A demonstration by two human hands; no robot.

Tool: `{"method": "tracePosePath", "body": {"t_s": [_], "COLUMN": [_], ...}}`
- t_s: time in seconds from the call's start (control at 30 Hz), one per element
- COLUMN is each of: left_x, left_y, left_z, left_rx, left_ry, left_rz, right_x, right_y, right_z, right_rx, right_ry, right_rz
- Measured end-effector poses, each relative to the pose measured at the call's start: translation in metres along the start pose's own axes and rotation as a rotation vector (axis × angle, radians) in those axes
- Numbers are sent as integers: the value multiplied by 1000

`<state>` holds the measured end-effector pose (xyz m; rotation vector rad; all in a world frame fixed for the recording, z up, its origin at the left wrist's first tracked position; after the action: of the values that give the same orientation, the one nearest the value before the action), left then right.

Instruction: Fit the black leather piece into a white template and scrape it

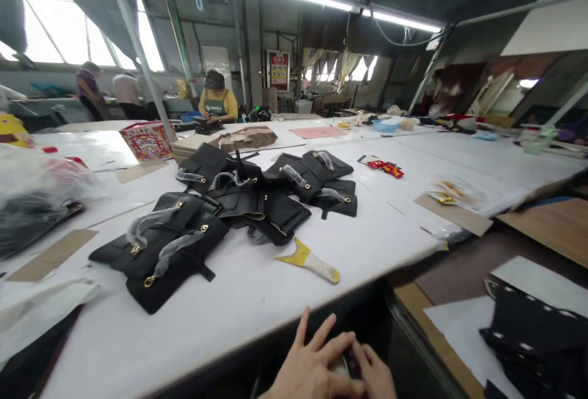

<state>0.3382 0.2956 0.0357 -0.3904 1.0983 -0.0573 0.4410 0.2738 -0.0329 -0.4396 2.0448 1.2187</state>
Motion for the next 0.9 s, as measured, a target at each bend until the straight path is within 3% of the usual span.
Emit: {"method": "tracePosePath", "body": {"t_s": [0.07,0.17,0.3,0.4,0.5,0.6,0.77,0.9], "left_x": [6,9,0,-9,-13,-11,-9,-9], "left_y": [0,1,0,-4,-4,-6,-8,-8], "left_z": [1,2,-2,-6,-7,-7,-7,-7], "left_rx": [32,69,14,-86,-179,-180,-110,-91], "left_ry": [-43,-96,-39,47,61,65,54,61], "left_rz": [79,134,66,-100,-195,-212,-238,-261], "right_x": [-29,-55,-43,-22,-16,-37,-98,-104], "right_y": [2,43,107,122,110,83,17,-36], "right_z": [20,52,95,115,115,95,30,-30], "right_rx": [-49,-273,-527,-558,-526,-443,-168,90], "right_ry": [-225,-423,-371,-272,-183,-106,61,270], "right_rz": [-85,-177,-348,-449,-462,-407,-204,-65]}}
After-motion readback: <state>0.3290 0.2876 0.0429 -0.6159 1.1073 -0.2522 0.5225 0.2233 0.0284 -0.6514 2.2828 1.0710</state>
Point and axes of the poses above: each hand's wrist, its own z-axis towards the middle knuckle, its own x-axis out of the palm, y = z × x, the point moved 8 cm from there along z, towards the middle knuckle, and after that the axes turned 14 degrees about -y, right-handed, at the moved point
